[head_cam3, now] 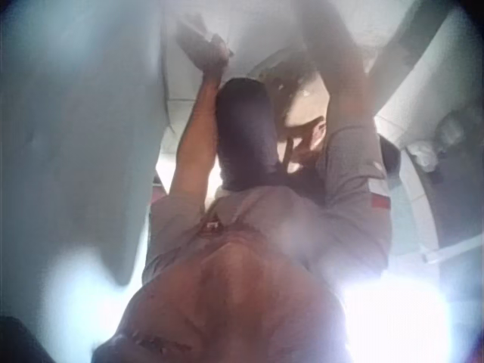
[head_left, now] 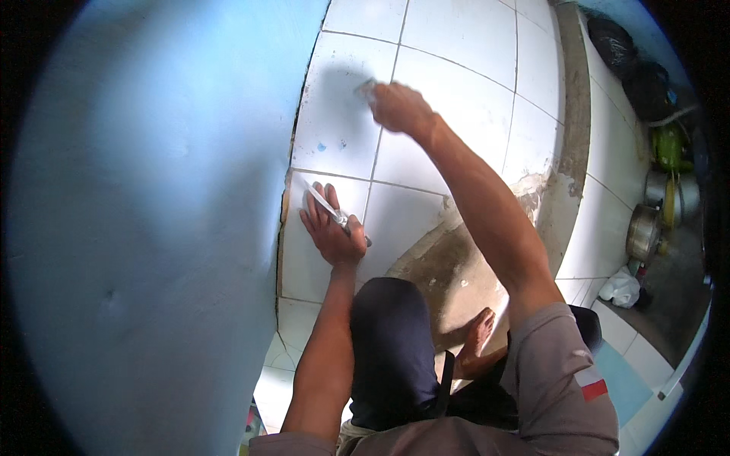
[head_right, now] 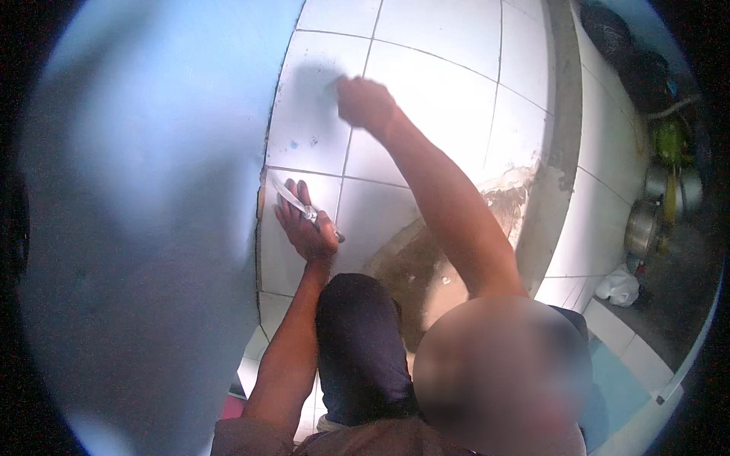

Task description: The person applies grout to the joints between white floor tiles using a trowel and a smaller tool, smoothing and filling the gaps. The person works barefoot on the tiled floor, moving methodically across the area.

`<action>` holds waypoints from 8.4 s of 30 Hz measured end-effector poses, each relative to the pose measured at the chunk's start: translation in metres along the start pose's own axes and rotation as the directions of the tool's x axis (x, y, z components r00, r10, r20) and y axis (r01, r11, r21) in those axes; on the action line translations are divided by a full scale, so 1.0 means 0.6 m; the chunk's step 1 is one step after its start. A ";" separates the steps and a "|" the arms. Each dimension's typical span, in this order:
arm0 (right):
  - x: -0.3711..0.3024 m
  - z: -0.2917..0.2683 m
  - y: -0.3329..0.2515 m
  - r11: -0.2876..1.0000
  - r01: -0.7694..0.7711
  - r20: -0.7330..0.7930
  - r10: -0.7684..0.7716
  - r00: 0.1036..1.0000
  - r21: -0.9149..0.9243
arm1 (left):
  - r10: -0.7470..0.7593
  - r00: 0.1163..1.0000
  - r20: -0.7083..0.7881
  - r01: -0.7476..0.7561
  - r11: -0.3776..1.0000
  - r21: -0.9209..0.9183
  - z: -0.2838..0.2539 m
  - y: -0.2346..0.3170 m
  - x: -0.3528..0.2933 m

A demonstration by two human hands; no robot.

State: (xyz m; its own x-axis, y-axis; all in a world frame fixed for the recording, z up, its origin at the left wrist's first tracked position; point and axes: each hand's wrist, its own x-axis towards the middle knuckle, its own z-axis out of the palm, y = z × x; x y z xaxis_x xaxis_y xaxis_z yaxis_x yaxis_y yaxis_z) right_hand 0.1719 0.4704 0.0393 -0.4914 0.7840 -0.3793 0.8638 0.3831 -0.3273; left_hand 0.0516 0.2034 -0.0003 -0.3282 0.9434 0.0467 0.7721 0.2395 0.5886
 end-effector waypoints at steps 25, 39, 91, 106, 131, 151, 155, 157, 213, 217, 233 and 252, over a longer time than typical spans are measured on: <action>0.111 -0.097 0.029 0.962 0.233 0.075 -0.245 0.967 0.143 | -0.028 0.999 0.025 0.027 0.999 0.037 -0.003 -0.013 0.011; 0.135 -0.186 0.126 0.805 0.555 0.520 -0.388 0.761 -0.211 | -0.172 0.984 -0.043 0.167 0.982 -0.092 0.020 -0.023 -0.014; 0.242 -0.159 -0.022 0.806 0.488 0.133 -0.472 0.871 -0.335 | -0.020 0.996 -0.086 0.019 1.000 -0.010 0.028 -0.021 -0.009; 0.250 -0.148 0.000 0.821 0.487 0.157 -0.461 0.873 -0.297 | -0.023 0.994 -0.107 0.021 1.000 -0.013 0.000 -0.011 -0.001; 0.249 -0.162 0.011 0.749 0.572 0.252 -0.514 0.820 -0.335 | -0.053 0.995 -0.082 0.056 0.998 0.035 -0.011 -0.012 -0.008; 0.192 -0.183 0.082 0.674 0.595 0.373 -0.466 0.802 -0.438 | -0.047 0.994 -0.099 0.052 0.998 0.039 -0.011 -0.009 -0.002; 0.188 -0.171 0.081 0.611 0.652 0.342 -0.557 0.757 -0.449 | -0.044 0.994 -0.096 0.048 0.998 0.044 -0.009 -0.002 0.009; 0.206 -0.139 0.033 0.592 0.633 0.323 -0.551 0.769 -0.499 | -0.063 0.995 -0.073 0.066 0.997 0.050 -0.006 -0.004 0.004; 0.182 -0.094 -0.038 0.759 0.536 0.202 -0.497 0.844 -0.371 | -0.097 0.988 -0.124 0.094 0.995 -0.033 -0.007 -0.006 0.000; 0.165 -0.114 -0.033 0.734 0.563 0.277 -0.491 0.826 -0.379 | -0.119 0.987 -0.108 0.117 0.993 -0.026 -0.007 -0.011 -0.009; 0.060 -0.103 -0.004 0.738 0.541 0.312 -0.444 0.840 -0.404 | -0.118 0.987 -0.113 0.121 0.992 0.021 -0.011 -0.005 -0.002; 0.128 -0.045 -0.071 0.801 0.508 0.108 -0.501 0.859 -0.318 | -0.118 0.984 -0.132 0.118 0.993 -0.007 -0.008 -0.009 -0.008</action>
State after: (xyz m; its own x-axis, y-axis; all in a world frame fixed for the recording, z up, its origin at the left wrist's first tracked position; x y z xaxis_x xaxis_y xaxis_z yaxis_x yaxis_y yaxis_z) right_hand 0.1002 0.5278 0.0476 -0.8669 0.4285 -0.2547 0.4778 0.8599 -0.1797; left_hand 0.0467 0.1964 0.0003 -0.4861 0.8700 0.0827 0.7241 0.3479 0.5955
